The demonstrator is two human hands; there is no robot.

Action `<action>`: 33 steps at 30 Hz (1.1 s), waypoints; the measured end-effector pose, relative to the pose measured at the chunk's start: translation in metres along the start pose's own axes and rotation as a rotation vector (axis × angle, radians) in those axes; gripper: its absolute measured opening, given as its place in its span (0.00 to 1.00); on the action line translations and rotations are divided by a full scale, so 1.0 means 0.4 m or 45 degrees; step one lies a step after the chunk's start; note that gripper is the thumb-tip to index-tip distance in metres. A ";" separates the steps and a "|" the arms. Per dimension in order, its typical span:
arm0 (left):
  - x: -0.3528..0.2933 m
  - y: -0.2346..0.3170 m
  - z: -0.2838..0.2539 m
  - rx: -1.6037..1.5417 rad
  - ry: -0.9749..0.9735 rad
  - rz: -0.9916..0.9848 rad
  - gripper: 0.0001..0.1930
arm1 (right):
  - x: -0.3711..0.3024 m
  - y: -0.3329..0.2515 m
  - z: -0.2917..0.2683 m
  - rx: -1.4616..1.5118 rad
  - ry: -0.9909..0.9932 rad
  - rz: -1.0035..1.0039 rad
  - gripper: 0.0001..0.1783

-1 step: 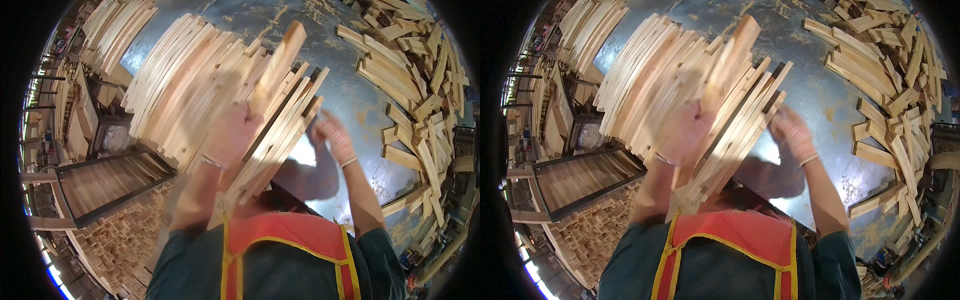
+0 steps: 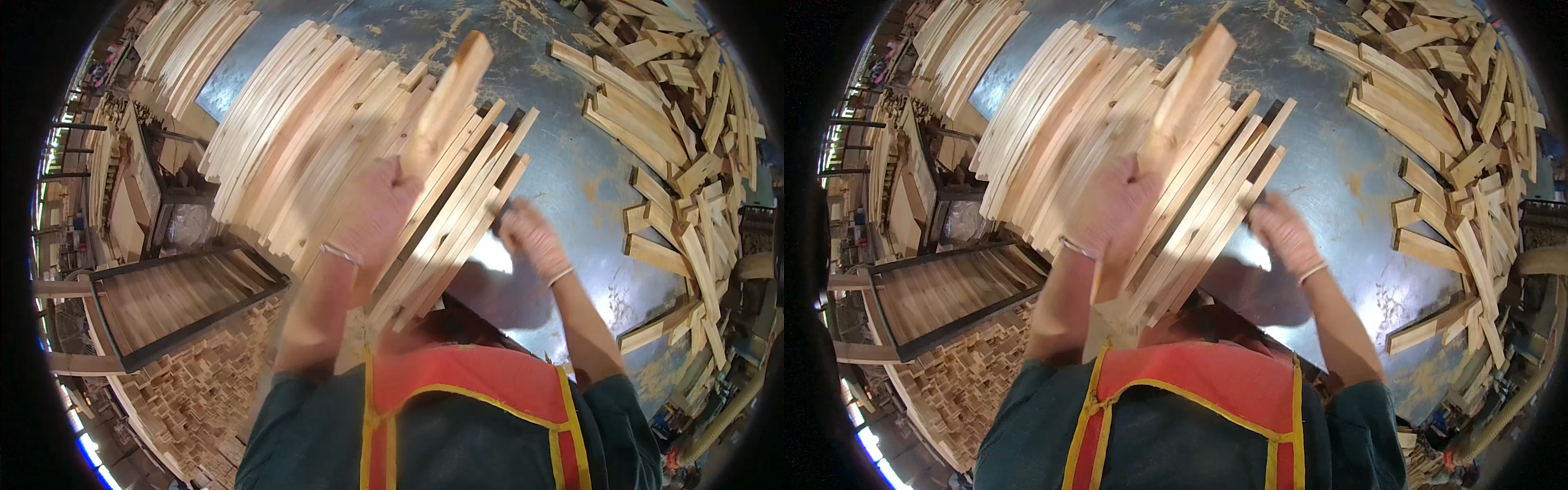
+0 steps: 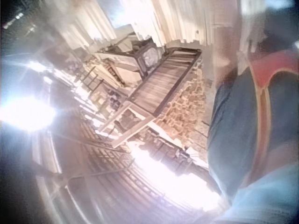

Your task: The person repeatedly picks up wooden planks from a large pile on a metal table and stacks them into a neat pile. The person handles the planks one by one or in small groups, moving them from a disorganized heap to an organized stack.

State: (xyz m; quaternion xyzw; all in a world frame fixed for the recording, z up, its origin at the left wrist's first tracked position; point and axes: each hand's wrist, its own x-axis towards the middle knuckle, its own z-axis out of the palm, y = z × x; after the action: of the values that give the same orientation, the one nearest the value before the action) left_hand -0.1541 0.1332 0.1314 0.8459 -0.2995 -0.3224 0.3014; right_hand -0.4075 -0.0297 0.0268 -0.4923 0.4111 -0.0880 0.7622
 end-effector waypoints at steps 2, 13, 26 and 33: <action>0.028 -0.005 -0.068 0.048 -0.054 -0.111 0.17 | -0.059 0.108 0.055 -0.067 -0.102 0.213 0.65; -0.116 -0.334 0.086 0.860 0.403 0.716 0.24 | 0.054 -0.026 0.095 -0.874 0.499 -0.201 0.44; -0.165 -0.288 0.265 0.805 0.345 0.792 0.29 | 0.143 -0.132 -0.028 -0.342 0.033 -0.440 0.48; -0.036 -0.051 0.049 0.219 -0.064 0.302 0.20 | -0.092 0.152 -0.035 -0.089 0.051 0.169 0.50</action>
State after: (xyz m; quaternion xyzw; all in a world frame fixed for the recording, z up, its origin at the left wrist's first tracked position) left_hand -0.1707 0.1501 0.1102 0.8188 -0.4314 -0.2788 0.2564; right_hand -0.4578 0.0112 -0.0059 -0.4884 0.4608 -0.0326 0.7403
